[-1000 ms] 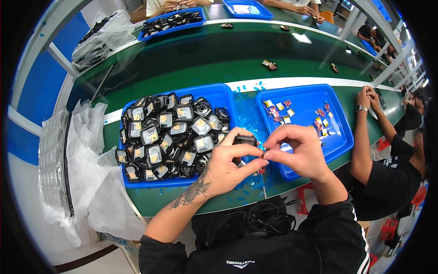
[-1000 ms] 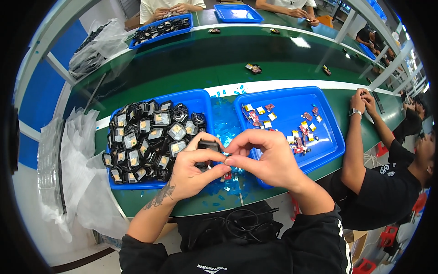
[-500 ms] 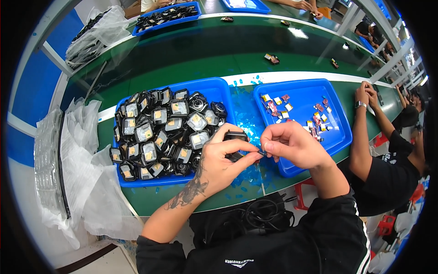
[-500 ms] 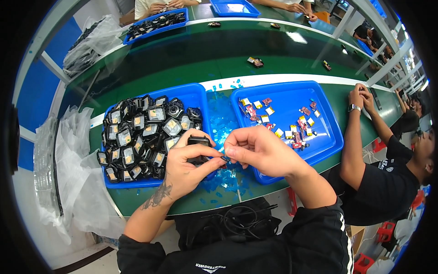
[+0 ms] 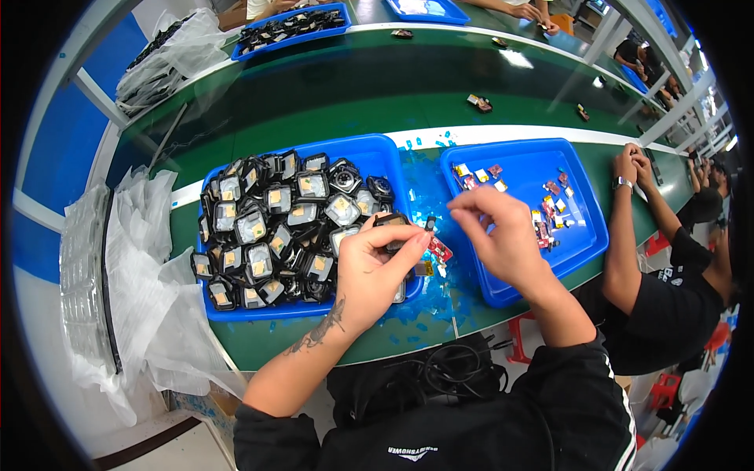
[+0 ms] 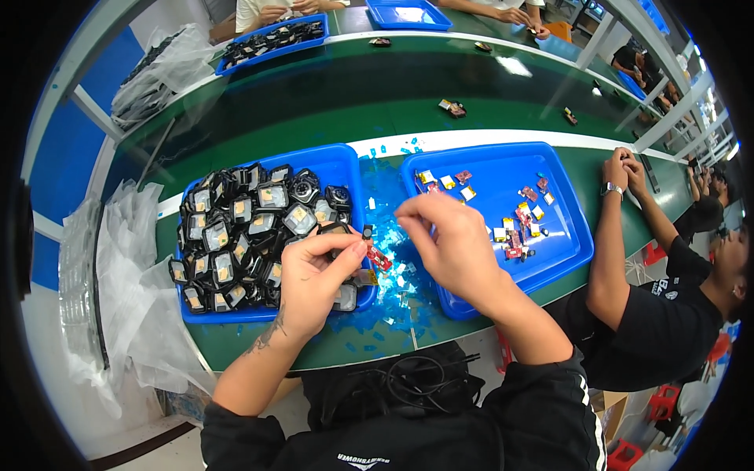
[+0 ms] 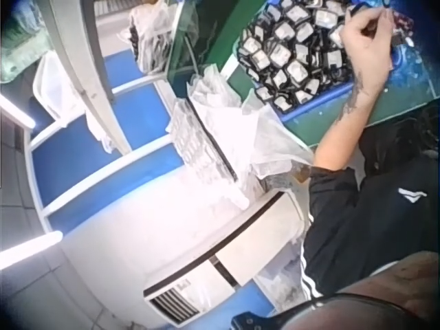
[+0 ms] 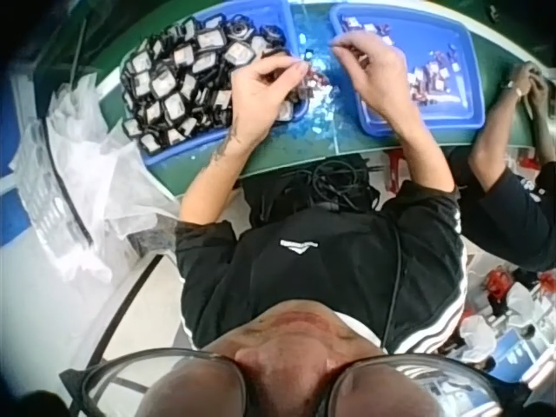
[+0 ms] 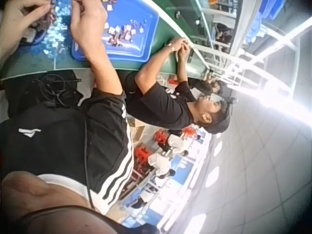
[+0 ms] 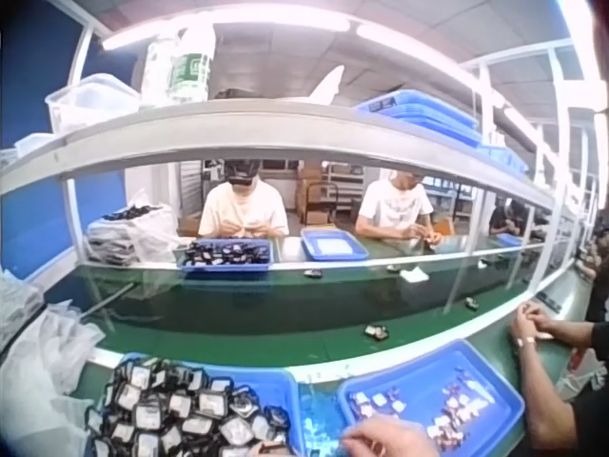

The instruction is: Assembling small LED panels by attaching plastic lenses or covers.

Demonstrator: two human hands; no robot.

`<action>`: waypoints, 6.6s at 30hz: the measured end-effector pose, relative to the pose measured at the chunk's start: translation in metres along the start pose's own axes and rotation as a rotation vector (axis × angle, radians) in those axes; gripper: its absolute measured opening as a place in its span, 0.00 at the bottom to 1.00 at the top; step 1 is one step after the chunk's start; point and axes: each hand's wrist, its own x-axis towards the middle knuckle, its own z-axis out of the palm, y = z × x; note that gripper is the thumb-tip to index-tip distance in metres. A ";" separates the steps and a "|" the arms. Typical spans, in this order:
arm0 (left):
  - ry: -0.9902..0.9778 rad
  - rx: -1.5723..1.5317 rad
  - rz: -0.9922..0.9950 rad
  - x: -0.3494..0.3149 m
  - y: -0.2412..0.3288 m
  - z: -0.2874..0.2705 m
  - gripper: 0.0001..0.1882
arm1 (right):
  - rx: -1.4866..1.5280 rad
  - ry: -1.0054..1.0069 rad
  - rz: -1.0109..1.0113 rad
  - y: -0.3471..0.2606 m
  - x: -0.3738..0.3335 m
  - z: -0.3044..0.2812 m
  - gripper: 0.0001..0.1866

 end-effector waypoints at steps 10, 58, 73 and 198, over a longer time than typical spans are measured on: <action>-0.103 0.034 -0.035 0.000 -0.001 -0.002 0.12 | 0.475 -0.132 0.100 -0.014 0.003 0.005 0.07; -0.099 -0.154 0.077 -0.003 0.000 0.006 0.22 | 0.430 -0.126 0.114 -0.018 -0.003 -0.011 0.10; -0.084 0.743 0.663 -0.002 0.001 -0.003 0.19 | 0.767 -0.281 0.320 -0.021 -0.017 -0.003 0.10; 0.036 -0.087 -0.001 0.005 0.007 -0.006 0.15 | -0.281 -0.198 -0.066 0.088 0.071 -0.011 0.09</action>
